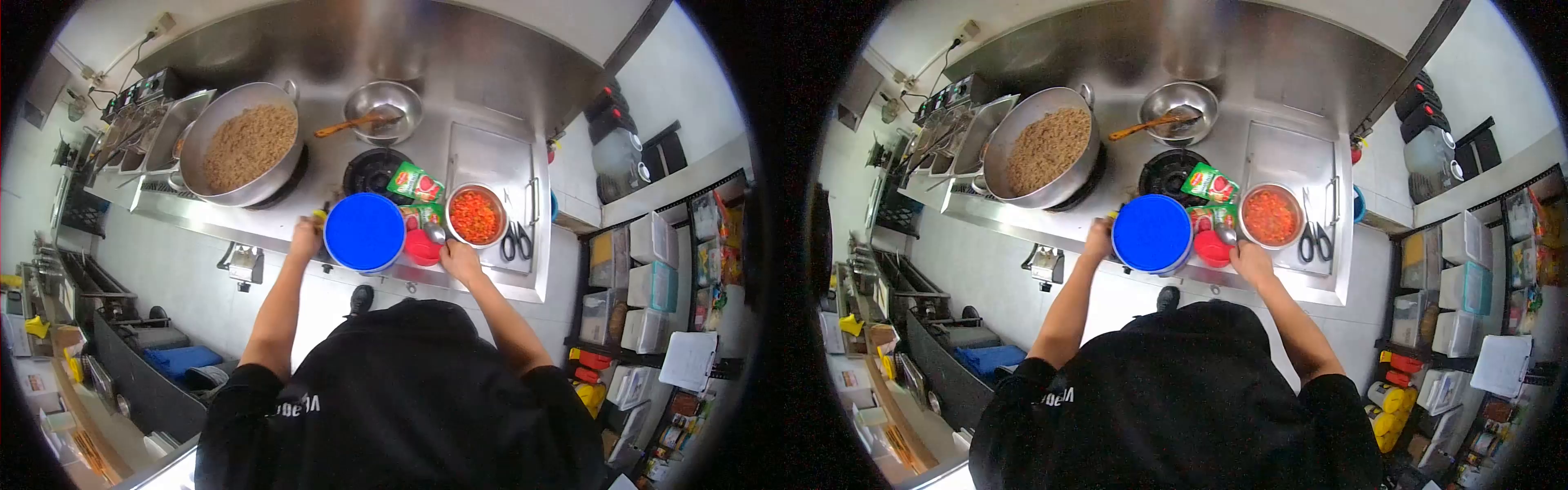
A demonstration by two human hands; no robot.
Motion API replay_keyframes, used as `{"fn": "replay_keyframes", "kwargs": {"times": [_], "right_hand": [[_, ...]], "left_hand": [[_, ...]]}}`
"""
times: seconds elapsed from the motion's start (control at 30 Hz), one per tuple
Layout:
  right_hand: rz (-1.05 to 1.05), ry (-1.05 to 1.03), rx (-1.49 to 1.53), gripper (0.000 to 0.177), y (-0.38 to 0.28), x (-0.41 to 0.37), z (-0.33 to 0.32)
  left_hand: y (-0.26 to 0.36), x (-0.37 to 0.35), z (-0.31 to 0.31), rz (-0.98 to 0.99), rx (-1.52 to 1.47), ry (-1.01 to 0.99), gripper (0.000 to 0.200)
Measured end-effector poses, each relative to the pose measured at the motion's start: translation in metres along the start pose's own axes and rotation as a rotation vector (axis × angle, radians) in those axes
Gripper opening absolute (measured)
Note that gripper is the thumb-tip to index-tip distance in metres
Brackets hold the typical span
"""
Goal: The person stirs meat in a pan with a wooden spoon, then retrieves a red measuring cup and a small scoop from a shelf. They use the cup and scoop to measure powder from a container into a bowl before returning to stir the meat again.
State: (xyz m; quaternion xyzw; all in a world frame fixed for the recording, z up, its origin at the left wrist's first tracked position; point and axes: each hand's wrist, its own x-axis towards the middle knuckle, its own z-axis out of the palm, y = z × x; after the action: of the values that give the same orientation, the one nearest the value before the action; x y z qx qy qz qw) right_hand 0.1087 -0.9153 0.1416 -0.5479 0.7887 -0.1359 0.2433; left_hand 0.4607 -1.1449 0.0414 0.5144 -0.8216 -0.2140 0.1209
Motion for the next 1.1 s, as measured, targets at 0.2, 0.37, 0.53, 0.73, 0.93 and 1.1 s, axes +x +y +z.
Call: {"fn": "replay_keyframes", "kwargs": {"times": [0.2, 0.37, 0.53, 0.73, 0.93, 1.1], "right_hand": [[0.337, -0.367, 1.272, 0.057, -0.01, -0.021, -0.069], [-0.003, -0.389, 1.55, 0.04, -0.043, -0.022, -0.076], [-0.177, -0.04, 0.841, 0.051, 0.007, -0.034, -0.088], [-0.414, 0.061, -0.282, 0.024, 0.096, -0.056, -0.059], [-0.409, 0.11, -0.288, 0.032, 0.118, -0.049, -0.044], [-0.265, 0.136, -0.23, 0.03, 0.08, -0.068, -0.066]], "left_hand": [[0.178, -0.054, -0.149, 0.098, -0.344, 0.715, 0.029], [0.315, -0.078, -0.124, 0.487, -0.307, 0.269, 0.045], [0.32, -0.089, -0.094, 0.386, -0.561, -0.242, 0.067], [0.232, -0.029, -0.122, 0.354, 0.336, 0.247, 0.06], [0.185, -0.03, -0.107, 0.132, 0.053, 0.059, 0.048], [0.181, -0.042, -0.115, -0.02, 0.016, 0.102, 0.032]]}}
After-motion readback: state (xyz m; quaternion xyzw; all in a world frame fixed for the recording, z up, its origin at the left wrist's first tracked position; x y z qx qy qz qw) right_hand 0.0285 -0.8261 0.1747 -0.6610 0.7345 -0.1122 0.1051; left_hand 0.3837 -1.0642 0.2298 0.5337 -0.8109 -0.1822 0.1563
